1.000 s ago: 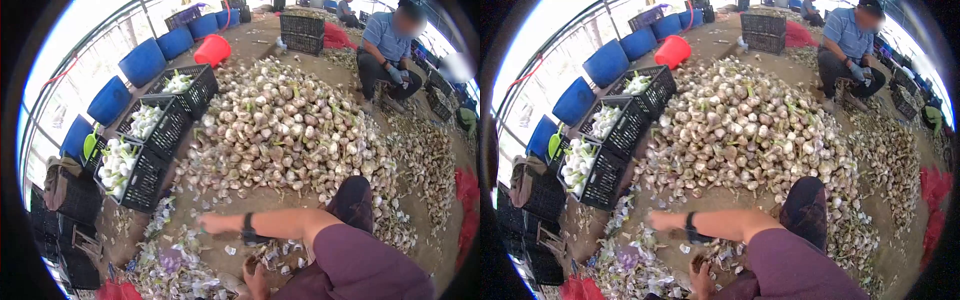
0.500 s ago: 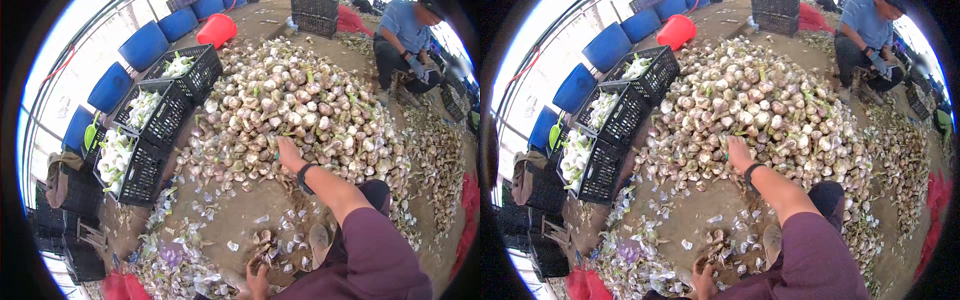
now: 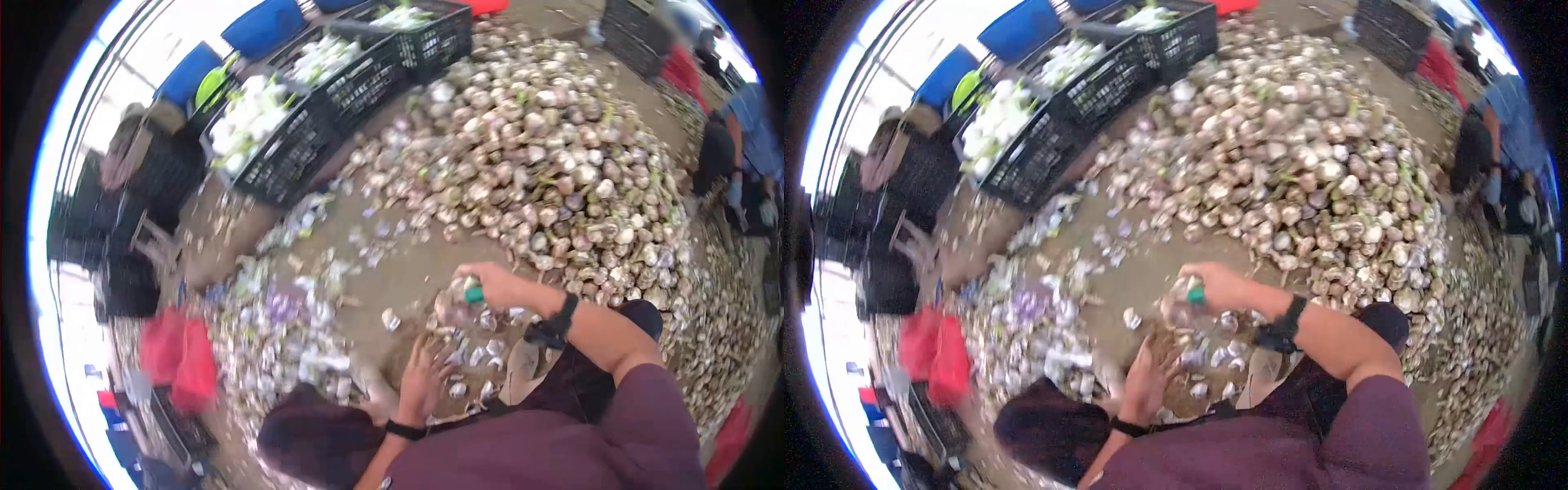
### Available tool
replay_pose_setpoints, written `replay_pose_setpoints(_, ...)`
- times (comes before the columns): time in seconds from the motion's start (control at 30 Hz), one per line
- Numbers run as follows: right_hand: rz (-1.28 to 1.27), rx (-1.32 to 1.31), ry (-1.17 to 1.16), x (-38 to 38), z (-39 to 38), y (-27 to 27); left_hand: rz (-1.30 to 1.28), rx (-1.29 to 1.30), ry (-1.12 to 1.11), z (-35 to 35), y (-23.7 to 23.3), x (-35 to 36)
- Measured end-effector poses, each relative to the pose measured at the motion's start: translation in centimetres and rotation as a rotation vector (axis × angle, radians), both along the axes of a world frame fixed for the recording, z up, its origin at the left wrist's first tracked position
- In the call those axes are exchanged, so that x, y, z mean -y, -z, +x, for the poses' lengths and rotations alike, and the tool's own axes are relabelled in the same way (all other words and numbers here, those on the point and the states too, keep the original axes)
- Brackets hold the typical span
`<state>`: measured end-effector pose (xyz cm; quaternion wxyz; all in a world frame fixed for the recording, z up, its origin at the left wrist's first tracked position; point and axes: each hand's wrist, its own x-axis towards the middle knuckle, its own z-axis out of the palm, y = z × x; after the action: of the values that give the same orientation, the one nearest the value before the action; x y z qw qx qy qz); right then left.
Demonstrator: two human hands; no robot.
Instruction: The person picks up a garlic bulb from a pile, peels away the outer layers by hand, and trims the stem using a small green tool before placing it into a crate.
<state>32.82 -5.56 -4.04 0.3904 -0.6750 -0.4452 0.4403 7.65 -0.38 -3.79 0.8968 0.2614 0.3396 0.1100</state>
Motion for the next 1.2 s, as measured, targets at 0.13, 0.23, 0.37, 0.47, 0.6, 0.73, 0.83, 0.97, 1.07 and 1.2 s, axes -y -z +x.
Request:
replay_pose_setpoints(0.13, 0.097, -0.184, 0.019, 0.8, -7.2, -4.3, 0.004, 0.265, -0.023, -1.9, 0.1, -0.4)
replay_pose_setpoints(0.23, -0.101, -0.616, 0.412, 2.0, -12.8, -4.3, 0.388, 0.103, -0.109, -2.9, -2.6, 0.2)
replay_pose_setpoints(0.37, -0.104, -0.774, 0.471, 1.8, -15.7, -5.2, 0.602, 0.061, -0.100, -3.9, -5.2, 0.4)
replay_pose_setpoints(0.47, -0.090, -0.675, 0.446, 1.7, -16.7, -6.5, 0.851, 0.077, -0.117, -5.1, -4.5, 0.3)
replay_pose_setpoints(0.6, 0.034, -0.574, 0.499, 1.9, -18.2, -7.5, 0.921, 0.165, -0.170, -5.9, -3.9, 0.3)
replay_pose_setpoints(0.73, 0.028, -0.274, 0.371, 2.7, -18.2, -8.1, 0.677, 0.174, -0.159, -6.6, -4.7, 0.5)
replay_pose_setpoints(0.83, 0.141, -0.134, 0.310, 2.9, -18.1, -7.4, 0.605, 0.140, -0.116, -7.1, -4.7, 0.3)
replay_pose_setpoints(0.97, 0.224, 0.031, 0.240, 3.0, -17.5, -7.3, 0.357, 0.228, -0.176, -7.0, -5.8, 0.7)
replay_pose_setpoints(1.07, 0.214, 0.069, 0.251, 3.4, -17.5, -6.9, 0.045, 0.383, -0.190, -7.1, -5.9, 0.8)
replay_pose_setpoints(1.2, 0.336, 0.294, 0.123, 3.0, -16.6, -8.7, 0.756, 0.078, 0.148, -6.6, -5.1, 0.0)
